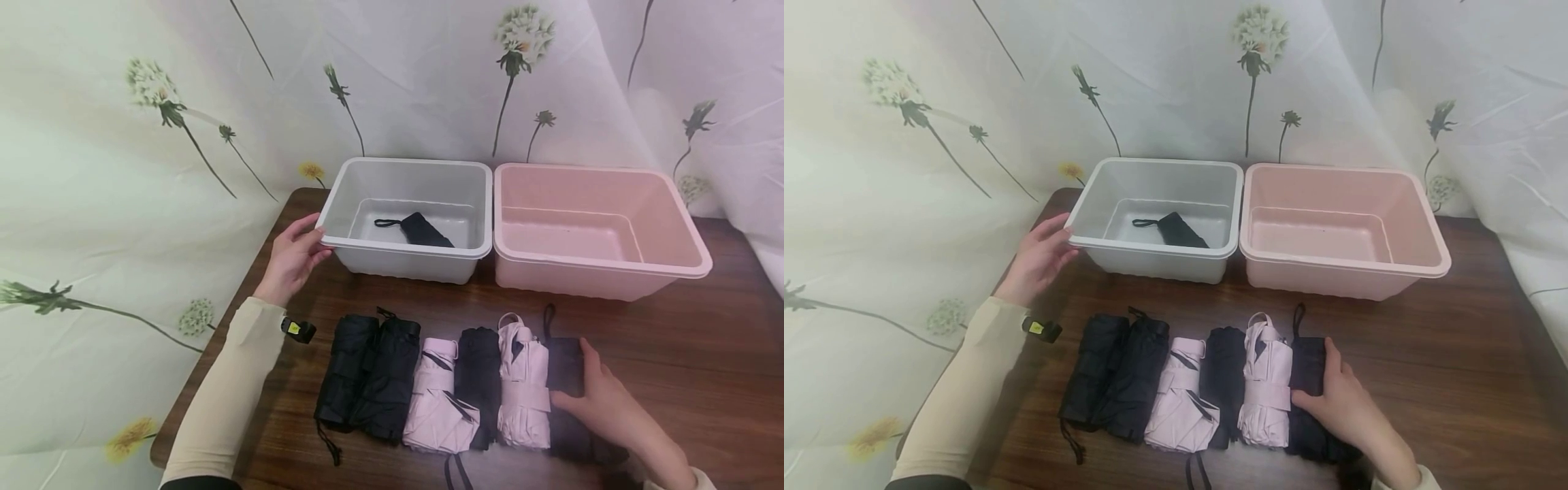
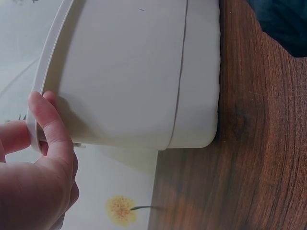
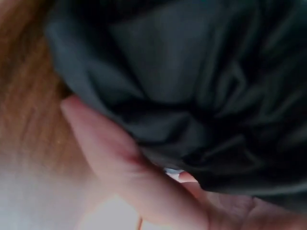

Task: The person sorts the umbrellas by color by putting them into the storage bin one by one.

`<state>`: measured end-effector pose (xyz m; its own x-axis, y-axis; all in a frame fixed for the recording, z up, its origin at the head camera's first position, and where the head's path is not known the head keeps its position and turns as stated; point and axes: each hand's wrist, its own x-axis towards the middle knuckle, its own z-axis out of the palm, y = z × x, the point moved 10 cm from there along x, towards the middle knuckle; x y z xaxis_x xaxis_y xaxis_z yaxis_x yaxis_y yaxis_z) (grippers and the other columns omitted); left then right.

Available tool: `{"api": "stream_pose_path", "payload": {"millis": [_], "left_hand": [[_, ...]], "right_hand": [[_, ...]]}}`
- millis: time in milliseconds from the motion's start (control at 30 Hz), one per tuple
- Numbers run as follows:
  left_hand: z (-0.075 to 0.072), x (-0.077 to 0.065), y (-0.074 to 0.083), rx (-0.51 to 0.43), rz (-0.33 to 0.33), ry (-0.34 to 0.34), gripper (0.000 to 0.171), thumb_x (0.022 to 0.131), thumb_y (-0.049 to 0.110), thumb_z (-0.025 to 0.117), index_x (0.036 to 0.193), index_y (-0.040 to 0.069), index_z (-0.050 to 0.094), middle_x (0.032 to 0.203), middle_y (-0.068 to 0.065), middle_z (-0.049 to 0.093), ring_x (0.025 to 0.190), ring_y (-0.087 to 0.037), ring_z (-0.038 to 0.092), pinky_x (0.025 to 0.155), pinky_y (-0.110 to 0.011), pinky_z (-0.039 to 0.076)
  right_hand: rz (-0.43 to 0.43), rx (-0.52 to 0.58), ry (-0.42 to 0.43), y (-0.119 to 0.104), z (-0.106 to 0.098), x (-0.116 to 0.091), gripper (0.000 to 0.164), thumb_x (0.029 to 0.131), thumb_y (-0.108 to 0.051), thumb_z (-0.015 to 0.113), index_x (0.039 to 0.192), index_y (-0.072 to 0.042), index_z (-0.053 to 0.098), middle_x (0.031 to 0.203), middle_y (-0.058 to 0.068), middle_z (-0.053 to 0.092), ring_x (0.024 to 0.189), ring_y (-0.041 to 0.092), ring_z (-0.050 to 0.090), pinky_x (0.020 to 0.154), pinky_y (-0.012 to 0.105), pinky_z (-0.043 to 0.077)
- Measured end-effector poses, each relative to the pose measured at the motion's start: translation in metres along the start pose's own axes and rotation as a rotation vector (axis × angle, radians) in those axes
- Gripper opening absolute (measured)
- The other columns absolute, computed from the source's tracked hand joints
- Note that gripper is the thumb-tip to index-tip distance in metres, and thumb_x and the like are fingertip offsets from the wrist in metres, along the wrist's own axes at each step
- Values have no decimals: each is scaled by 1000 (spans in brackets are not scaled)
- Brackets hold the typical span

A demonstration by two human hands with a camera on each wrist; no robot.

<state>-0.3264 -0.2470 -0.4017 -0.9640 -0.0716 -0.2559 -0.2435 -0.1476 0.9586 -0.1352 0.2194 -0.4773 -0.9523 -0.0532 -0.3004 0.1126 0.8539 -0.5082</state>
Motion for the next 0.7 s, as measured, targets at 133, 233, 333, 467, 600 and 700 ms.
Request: {"api": "stream_pose_path", "payload": {"millis": [133, 233, 333, 467, 600, 700], "left_hand": [[0, 0, 0, -28, 4, -8, 52, 94, 20, 64, 142, 16, 45, 127, -11, 51, 79, -13, 61, 71, -19, 57], [0, 1, -1, -40, 6, -14, 53, 93, 19, 64, 142, 15, 44, 127, -12, 51, 78, -13, 61, 70, -19, 57], [0, 1, -1, -46, 7, -18, 52, 94, 18, 63, 142, 14, 44, 126, -12, 51, 76, -12, 61, 69, -19, 57], [1, 1, -1, -59, 11, -32, 53, 94, 17, 63, 143, 13, 44, 126, -13, 51, 75, -12, 62, 69, -19, 57], [1, 2, -1, -57, 11, -37, 53, 94, 17, 63, 143, 13, 44, 129, -15, 50, 75, -12, 62, 69, -19, 57], [1, 1, -1, -46, 7, -37, 53, 94, 18, 63, 143, 14, 43, 132, -16, 48, 76, -12, 61, 71, -19, 57]], "right_hand": [[-10, 30, 14, 2, 0, -1, 114, 80, -47, 73, 147, 13, 3, 136, 50, 30, 121, 63, 38, 92, 68, 41], [-8, 41, 18, 3, 0, -2, 113, 81, -47, 73, 148, 12, 2, 138, 48, 29, 123, 63, 36, 93, 69, 40], [-2, 48, 17, 4, 0, -2, 112, 82, -46, 72, 148, 12, 2, 139, 47, 29, 123, 63, 36, 93, 68, 40], [12, 57, 12, 6, 0, -4, 111, 83, -46, 71, 148, 12, 2, 139, 47, 30, 123, 63, 37, 93, 68, 41], [25, 57, 23, 9, -4, -5, 112, 83, -45, 72, 148, 12, 1, 138, 47, 30, 121, 62, 40, 91, 67, 42], [24, 58, 55, 11, -13, -7, 111, 83, -43, 72, 149, 10, 0, 140, 45, 29, 120, 63, 40, 90, 69, 42]]}}
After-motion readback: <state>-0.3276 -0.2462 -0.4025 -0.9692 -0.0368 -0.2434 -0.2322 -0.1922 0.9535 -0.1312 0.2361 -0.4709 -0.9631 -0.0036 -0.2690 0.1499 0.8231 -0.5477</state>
